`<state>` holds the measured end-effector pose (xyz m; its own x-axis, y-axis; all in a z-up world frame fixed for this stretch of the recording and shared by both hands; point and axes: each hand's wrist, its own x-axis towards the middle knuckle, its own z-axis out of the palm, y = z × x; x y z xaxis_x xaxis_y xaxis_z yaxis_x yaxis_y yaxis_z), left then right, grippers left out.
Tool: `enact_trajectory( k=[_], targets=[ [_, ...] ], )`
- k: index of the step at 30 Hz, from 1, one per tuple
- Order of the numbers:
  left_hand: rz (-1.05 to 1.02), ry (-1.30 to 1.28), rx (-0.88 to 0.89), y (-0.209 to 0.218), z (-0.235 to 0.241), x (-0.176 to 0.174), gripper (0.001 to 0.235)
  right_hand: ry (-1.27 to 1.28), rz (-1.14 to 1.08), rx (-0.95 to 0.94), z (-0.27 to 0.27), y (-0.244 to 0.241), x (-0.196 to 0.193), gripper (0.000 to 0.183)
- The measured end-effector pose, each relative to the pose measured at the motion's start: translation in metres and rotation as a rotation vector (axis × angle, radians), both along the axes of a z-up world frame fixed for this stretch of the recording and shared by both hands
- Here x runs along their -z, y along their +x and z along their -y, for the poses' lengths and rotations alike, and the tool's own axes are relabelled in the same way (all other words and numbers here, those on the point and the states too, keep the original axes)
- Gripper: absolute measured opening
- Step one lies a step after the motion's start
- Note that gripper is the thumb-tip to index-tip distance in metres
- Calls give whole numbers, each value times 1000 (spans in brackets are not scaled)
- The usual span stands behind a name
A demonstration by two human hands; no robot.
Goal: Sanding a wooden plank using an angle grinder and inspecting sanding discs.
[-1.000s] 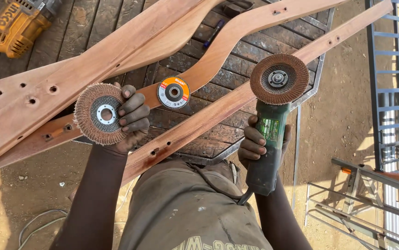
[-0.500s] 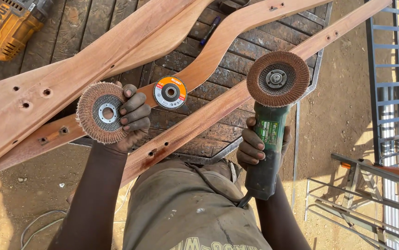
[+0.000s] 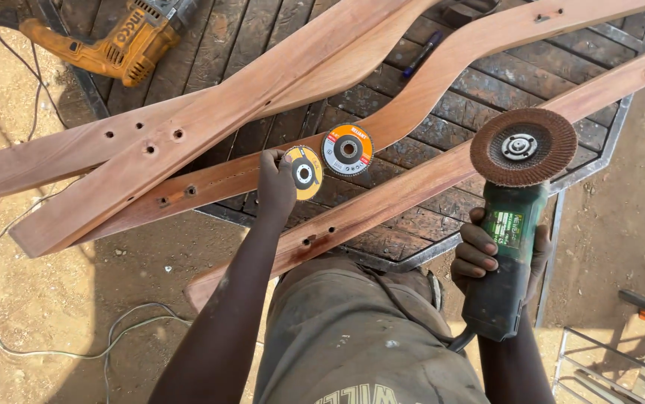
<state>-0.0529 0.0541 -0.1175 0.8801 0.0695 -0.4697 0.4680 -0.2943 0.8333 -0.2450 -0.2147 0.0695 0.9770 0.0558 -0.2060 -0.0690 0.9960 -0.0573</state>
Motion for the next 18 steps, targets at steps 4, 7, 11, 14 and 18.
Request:
enact_trajectory(
  k=[4, 7, 11, 14, 18],
  targets=[
    [-45, 51, -81, 3, 2, 11, 18, 31, -47, 3, 1, -3, -6, 59],
    [59, 113, -113, 14, 0, 2, 19, 0, -59, 45, -1, -3, -10, 59],
    [132, 495, -114, 27, 8, -57, 39, -126, -24, 55, 7, 2, -9, 61],
    [279, 307, -68, 34, 35, -104, 25, -195, 70, 77, 14, 20, -13, 62],
    [-20, -549, 538, 14, 94, -180, 74, -1, 361, -73, 0, 41, -5, 70]
  ],
)
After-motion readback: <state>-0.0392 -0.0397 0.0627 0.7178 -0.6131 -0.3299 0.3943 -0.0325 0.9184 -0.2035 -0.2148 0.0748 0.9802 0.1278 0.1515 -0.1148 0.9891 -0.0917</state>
